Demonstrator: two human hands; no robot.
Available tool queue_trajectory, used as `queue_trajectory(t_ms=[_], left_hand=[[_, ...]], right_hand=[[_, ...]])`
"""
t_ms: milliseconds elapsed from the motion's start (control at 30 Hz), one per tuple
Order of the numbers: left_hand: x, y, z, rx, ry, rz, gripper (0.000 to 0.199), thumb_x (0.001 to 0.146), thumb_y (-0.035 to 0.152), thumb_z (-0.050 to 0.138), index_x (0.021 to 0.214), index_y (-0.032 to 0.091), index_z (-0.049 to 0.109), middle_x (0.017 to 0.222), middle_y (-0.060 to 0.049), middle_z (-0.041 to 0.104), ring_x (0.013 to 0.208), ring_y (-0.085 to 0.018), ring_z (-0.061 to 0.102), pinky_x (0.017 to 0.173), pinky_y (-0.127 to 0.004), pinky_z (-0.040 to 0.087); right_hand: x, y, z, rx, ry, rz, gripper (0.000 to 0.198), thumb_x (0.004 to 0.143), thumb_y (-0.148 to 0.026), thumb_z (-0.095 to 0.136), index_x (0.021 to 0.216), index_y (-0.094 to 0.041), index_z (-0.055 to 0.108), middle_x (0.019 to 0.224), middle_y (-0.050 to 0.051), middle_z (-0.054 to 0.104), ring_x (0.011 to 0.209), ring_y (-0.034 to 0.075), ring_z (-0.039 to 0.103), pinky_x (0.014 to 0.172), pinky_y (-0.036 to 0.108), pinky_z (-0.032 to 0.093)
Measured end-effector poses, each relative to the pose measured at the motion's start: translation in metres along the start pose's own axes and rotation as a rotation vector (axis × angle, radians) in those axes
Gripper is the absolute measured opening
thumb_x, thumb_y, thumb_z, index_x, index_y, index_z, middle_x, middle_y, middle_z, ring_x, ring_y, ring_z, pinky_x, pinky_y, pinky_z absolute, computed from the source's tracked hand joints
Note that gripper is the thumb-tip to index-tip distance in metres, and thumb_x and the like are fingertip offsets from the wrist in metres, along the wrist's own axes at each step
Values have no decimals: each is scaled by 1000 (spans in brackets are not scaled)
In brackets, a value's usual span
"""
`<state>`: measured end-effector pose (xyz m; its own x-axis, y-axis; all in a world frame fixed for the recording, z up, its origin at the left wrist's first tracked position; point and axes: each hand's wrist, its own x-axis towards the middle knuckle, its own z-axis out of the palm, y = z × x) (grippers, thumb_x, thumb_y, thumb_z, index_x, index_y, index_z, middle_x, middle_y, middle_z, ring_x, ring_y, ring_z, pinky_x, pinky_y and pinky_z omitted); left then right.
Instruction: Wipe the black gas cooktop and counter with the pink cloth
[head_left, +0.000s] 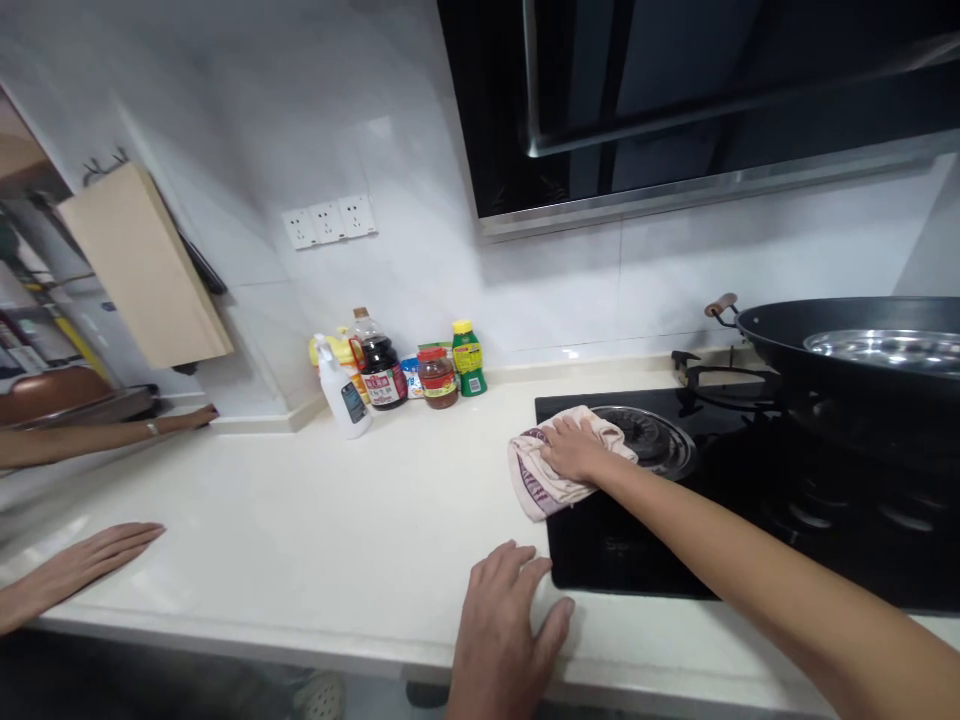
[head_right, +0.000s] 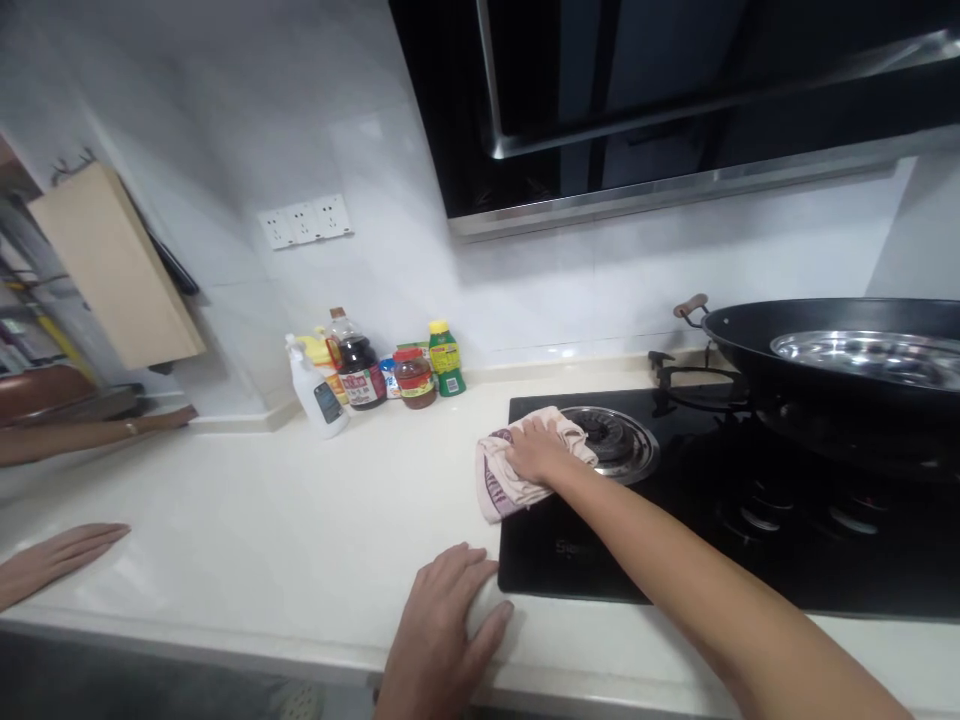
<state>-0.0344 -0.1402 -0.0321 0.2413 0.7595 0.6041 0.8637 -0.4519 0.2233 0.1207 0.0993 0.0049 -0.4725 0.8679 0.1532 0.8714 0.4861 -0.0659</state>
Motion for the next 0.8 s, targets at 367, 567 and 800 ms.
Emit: queue_trajectory(t_ms=[367, 567, 800], left_hand=[[5, 10, -15, -72, -66, -83, 26, 90, 24, 67, 116, 25, 69, 122, -9, 72, 116, -30, 64, 98, -49, 54], [2, 5, -12, -19, -71, -71, 29, 93, 30, 65, 122, 25, 70, 128, -9, 71, 123, -30, 62, 103, -51, 52], [1, 3, -9, 17, -80, -108, 28, 95, 35, 63, 119, 24, 72, 130, -8, 71, 125, -30, 62, 105, -50, 51]], right_hand=[[-59, -17, -10, 137, -99, -133, 62, 103, -52, 31, 156, -21, 40, 165, 16, 31, 154, 35, 21, 122, 59, 11], [-151, 16, -23, 202, -125, -160, 63, 102, -57, 29, 157, -29, 40, 168, 8, 27, 156, 28, 18, 125, 52, 12], [-247, 81, -18, 211, -9, 76, 60, 101, -54, 28, 153, -32, 46, 166, 2, 32, 155, 26, 25, 126, 49, 17]])
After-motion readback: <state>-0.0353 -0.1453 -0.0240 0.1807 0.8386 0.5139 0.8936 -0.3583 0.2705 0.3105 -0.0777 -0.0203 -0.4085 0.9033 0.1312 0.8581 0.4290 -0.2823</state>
